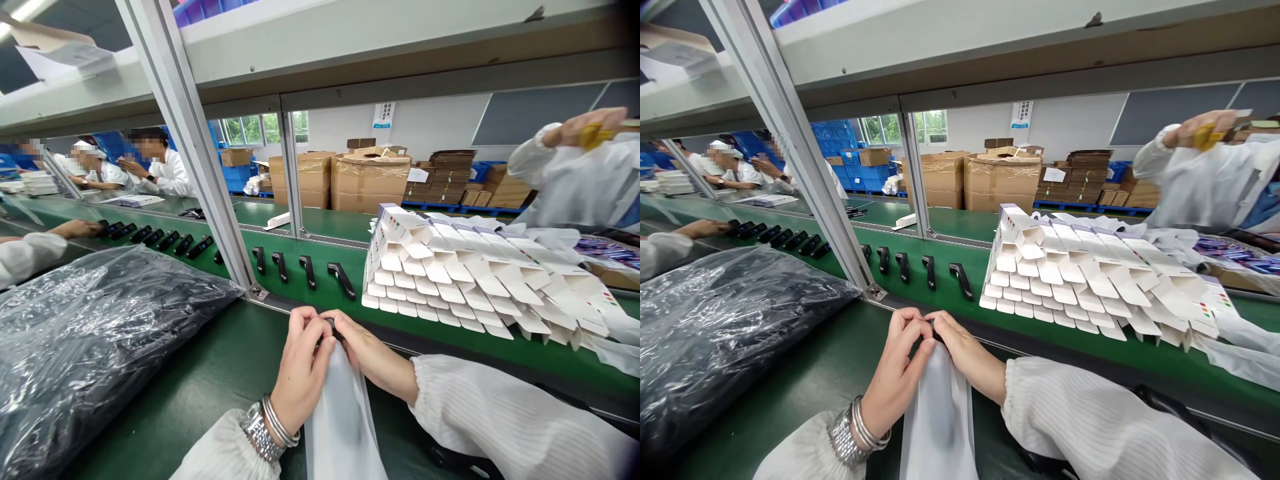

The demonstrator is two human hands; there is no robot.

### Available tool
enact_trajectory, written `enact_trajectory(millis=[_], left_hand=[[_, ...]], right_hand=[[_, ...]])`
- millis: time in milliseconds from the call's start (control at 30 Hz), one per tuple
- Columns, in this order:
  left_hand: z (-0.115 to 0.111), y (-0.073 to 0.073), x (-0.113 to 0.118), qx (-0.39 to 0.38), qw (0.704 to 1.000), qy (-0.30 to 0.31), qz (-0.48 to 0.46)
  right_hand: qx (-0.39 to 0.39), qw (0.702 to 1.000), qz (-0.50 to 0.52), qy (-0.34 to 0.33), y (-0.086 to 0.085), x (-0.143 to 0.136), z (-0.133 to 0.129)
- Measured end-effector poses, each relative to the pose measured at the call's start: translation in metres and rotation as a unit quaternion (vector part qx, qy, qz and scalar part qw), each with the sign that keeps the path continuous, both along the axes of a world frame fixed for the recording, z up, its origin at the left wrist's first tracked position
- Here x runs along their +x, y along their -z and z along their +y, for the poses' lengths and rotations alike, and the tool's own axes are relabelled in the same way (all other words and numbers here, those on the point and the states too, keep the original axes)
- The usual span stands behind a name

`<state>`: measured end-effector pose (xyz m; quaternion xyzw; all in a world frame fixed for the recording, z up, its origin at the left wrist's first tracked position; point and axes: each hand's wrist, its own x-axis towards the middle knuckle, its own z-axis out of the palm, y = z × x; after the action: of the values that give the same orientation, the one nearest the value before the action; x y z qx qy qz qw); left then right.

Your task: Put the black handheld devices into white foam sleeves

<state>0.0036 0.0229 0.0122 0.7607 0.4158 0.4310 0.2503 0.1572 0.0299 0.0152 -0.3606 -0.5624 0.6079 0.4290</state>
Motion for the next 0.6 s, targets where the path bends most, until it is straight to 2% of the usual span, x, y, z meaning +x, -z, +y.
enact_trajectory(millis=[167,267,367,467,600], left_hand=[[0.005,0.005,0.001,-0.031,0.998,-0.04,-0.037],[0.007,0.007,0.003,-0.037,0.997,-0.054,-0.042],[0.005,0.007,0.007,-0.027,0.997,-0.06,-0.05],[0.002,0.005,0.014,-0.022,0.996,-0.067,-0.05],[0.003,-0.003,0.03,-0.02,0.994,-0.083,-0.066]], right_hand=[[0.049,0.995,-0.087,0.028,0.002,-0.001,0.002],[0.078,0.991,-0.11,0.017,0.002,0.0,0.004],[0.074,0.989,-0.124,-0.005,0.002,0.007,0.006],[0.043,0.992,-0.111,-0.039,-0.001,0.019,0.008],[-0.105,0.986,-0.061,-0.117,-0.013,0.037,0.001]])
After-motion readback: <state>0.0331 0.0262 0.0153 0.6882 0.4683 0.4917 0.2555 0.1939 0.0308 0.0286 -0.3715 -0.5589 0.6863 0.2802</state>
